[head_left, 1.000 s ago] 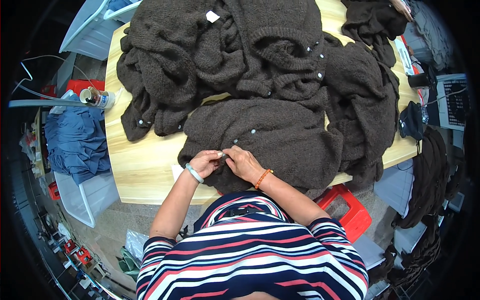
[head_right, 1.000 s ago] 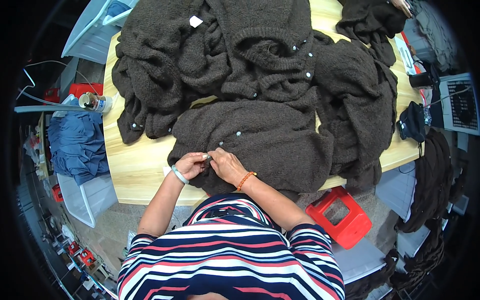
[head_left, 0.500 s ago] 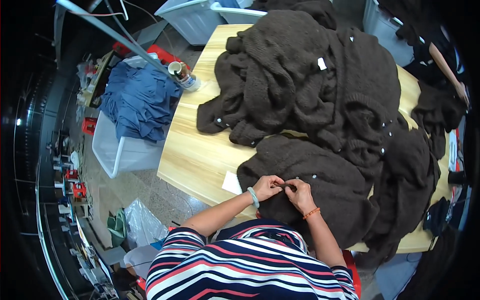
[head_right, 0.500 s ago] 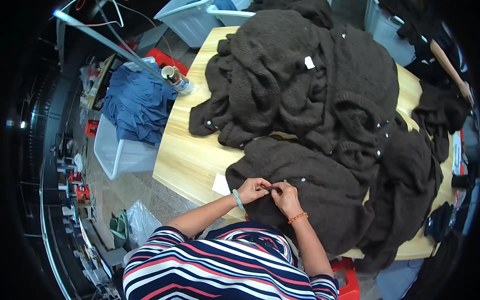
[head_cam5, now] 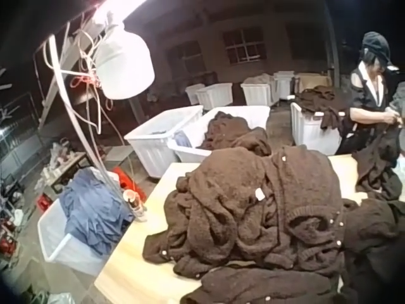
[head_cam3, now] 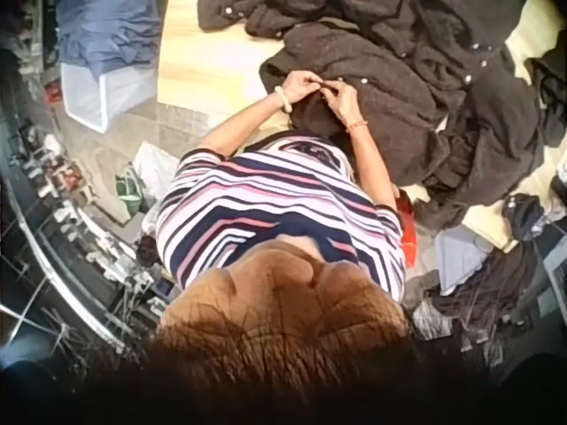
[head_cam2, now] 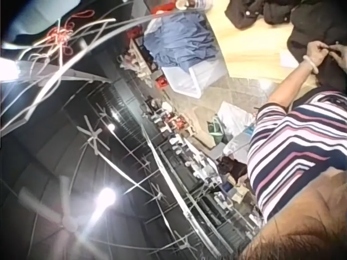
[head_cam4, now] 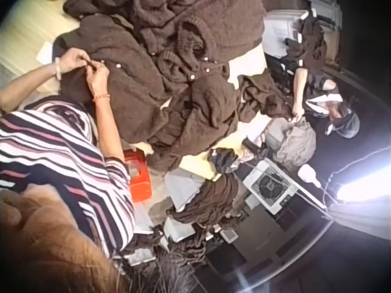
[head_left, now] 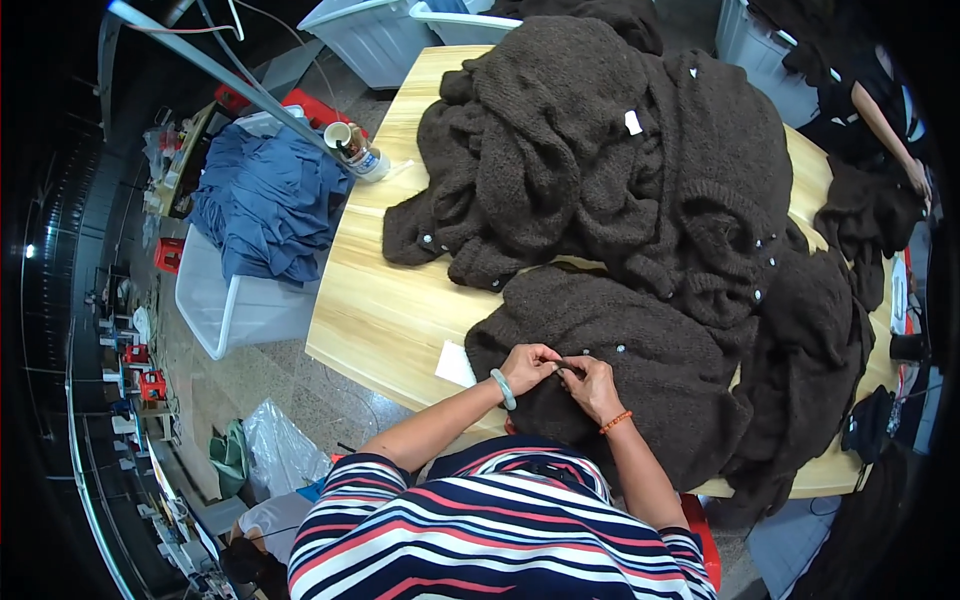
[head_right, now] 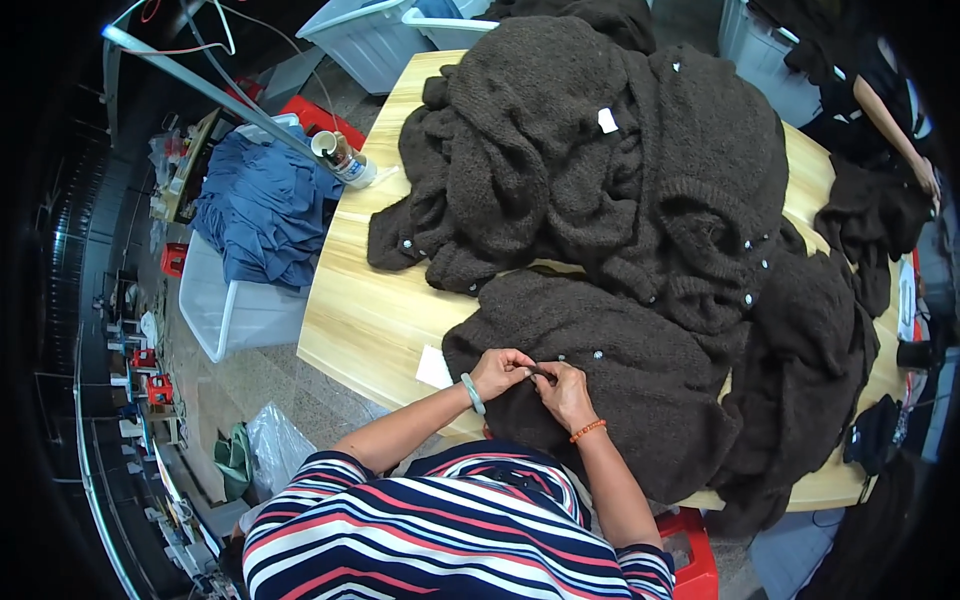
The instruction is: Buttoning up knitted sweaters on a factory work table and snipping loose threads.
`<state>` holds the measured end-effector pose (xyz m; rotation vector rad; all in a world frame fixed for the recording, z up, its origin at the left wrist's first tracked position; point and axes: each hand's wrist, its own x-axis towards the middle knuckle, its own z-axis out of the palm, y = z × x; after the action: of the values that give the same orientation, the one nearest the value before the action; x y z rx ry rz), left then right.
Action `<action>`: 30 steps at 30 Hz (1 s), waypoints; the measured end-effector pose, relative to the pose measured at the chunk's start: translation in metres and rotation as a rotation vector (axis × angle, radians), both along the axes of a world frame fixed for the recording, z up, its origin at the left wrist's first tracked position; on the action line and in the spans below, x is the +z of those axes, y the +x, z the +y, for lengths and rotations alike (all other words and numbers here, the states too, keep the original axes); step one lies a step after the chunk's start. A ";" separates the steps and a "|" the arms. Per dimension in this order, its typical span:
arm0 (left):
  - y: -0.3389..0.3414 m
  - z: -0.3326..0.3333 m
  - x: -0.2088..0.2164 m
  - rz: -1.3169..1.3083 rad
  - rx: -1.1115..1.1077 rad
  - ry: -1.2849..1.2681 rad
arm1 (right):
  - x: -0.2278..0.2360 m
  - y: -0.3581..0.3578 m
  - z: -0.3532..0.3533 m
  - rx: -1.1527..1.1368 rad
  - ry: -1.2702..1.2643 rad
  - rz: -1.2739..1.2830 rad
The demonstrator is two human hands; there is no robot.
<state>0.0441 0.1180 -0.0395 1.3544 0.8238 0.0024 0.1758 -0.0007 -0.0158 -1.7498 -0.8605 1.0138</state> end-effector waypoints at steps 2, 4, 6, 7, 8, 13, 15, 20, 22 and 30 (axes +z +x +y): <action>0.001 -0.001 0.009 -0.001 -0.053 0.050 | 0.003 0.003 -0.002 0.022 -0.001 -0.091; -0.005 -0.002 0.000 -0.025 -0.053 0.127 | 0.001 0.002 -0.002 0.079 0.022 -0.180; -0.003 0.001 0.014 -0.082 -0.201 0.626 | 0.005 0.003 0.001 0.090 0.011 -0.123; -0.002 0.002 0.017 -0.098 -0.213 0.652 | 0.007 0.004 0.002 0.091 0.017 -0.123; -0.003 0.003 0.018 -0.113 -0.219 0.682 | 0.007 0.003 0.003 0.096 0.026 -0.123; -0.006 0.005 0.015 -0.065 -0.235 0.610 | 0.002 0.003 0.001 0.097 -0.025 -0.052; -0.010 0.005 0.003 -0.053 -0.182 0.503 | 0.005 0.005 0.002 0.091 -0.073 0.053; -0.005 0.006 0.008 -0.022 -0.095 0.221 | -0.007 0.003 -0.002 -0.028 -0.093 0.266; -0.009 0.010 0.003 -0.028 -0.108 0.142 | -0.011 0.001 -0.003 -0.068 -0.100 0.385; -0.004 0.021 0.013 -0.018 -0.240 0.161 | -0.007 0.000 -0.005 0.047 0.009 -0.084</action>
<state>0.0401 0.1387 -0.0269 1.5967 0.6523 -0.1085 0.1759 -0.0061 -0.0227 -1.7817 -0.9616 0.9713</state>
